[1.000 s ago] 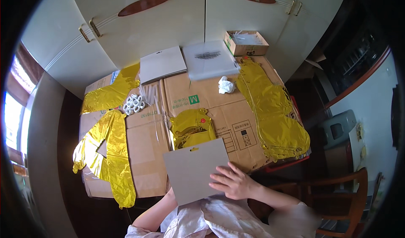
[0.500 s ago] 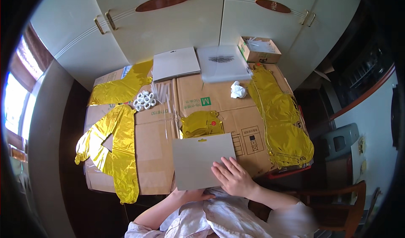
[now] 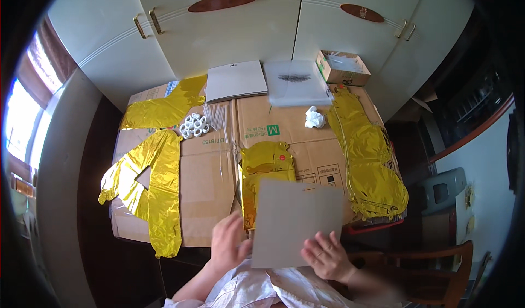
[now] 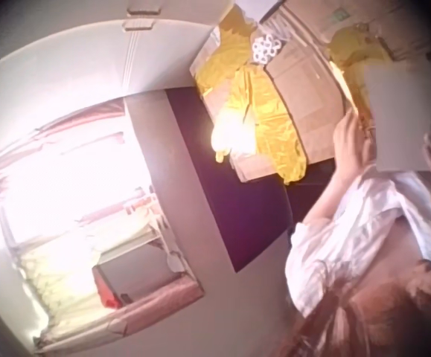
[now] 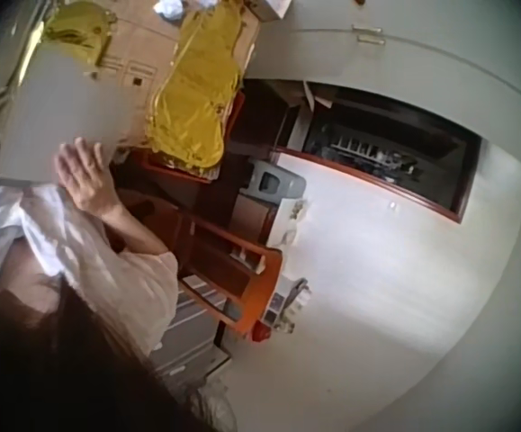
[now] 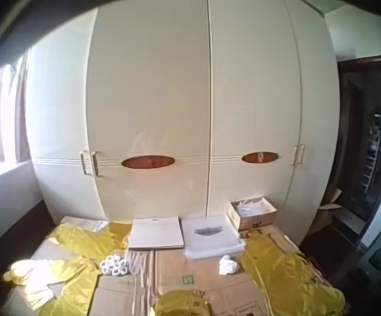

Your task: Folding star-shaped foil balloons and placing them into individual plastic packaging.

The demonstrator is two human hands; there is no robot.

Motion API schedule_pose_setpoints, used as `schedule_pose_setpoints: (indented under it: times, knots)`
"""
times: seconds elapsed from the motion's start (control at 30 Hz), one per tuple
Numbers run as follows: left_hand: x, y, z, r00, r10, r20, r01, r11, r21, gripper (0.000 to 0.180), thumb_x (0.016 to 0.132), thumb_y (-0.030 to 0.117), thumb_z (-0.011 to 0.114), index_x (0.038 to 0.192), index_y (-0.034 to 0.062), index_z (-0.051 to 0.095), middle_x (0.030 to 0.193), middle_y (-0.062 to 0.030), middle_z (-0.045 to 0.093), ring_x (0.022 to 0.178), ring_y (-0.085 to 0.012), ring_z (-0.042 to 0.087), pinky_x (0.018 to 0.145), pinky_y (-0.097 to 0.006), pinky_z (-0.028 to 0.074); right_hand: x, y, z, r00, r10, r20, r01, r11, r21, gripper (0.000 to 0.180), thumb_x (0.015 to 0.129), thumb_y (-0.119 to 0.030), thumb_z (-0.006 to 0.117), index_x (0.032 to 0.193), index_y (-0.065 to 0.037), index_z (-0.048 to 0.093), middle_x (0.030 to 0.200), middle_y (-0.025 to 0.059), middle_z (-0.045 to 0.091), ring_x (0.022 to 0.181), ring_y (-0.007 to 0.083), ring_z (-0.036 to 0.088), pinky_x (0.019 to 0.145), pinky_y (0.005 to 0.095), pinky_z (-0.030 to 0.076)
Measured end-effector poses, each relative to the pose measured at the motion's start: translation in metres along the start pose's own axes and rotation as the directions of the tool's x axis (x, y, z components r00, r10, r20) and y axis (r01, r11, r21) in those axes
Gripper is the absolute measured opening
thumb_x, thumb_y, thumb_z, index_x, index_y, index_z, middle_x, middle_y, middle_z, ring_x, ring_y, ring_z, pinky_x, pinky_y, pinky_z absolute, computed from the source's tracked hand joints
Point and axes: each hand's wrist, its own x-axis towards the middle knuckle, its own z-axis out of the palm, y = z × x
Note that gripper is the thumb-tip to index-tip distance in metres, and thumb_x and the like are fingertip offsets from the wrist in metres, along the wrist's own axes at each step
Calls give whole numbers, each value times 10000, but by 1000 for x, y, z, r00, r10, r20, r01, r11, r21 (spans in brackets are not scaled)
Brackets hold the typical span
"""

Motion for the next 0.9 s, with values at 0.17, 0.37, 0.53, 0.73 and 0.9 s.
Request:
schedule_pose_setpoints:
  times: [0.17,0.37,0.53,0.73,0.9]
  knots:
    - [-41,17,-16,954,175,-243,-170,985,40,488,834,325,608,1208,21,535,1220,-207,535,1137,-409,510,942,-506,408,-20,-21,45,987,-95,127,104,993,-62,376,952,-290,434,1281,-179,578,1443,15,456,1420,251,286,1166,533,79]
    - [-23,45,0,812,179,555,-310,939,151,854,752,572,662,1445,165,373,1489,-117,354,1377,-405,295,1106,-587,208,-1,-22,66,982,-54,182,38,995,88,345,909,-293,495,1209,-176,619,1349,27,528,1338,252,405,1097,569,251]
    - [-9,37,10,766,118,632,-380,876,297,914,734,622,659,1456,155,351,1508,-145,309,1400,-448,204,1079,-682,138,20,-4,58,975,-55,216,21,987,157,293,881,-281,542,1118,-162,665,1238,34,595,1266,254,475,1067,560,313]
    - [9,26,15,858,92,505,-272,916,295,972,774,745,485,1428,36,365,1481,-202,332,1405,-408,230,1095,-654,117,41,8,52,972,-67,227,32,988,154,366,864,-245,536,1204,-153,634,1283,23,574,1271,238,458,1065,590,295]
    - [32,7,29,910,86,406,-237,910,339,868,850,710,398,1421,56,392,1477,-190,349,1404,-380,250,1115,-603,139,55,18,53,968,-50,247,1,981,196,386,827,-237,578,1193,-131,632,1277,33,573,1276,243,451,1068,600,287]
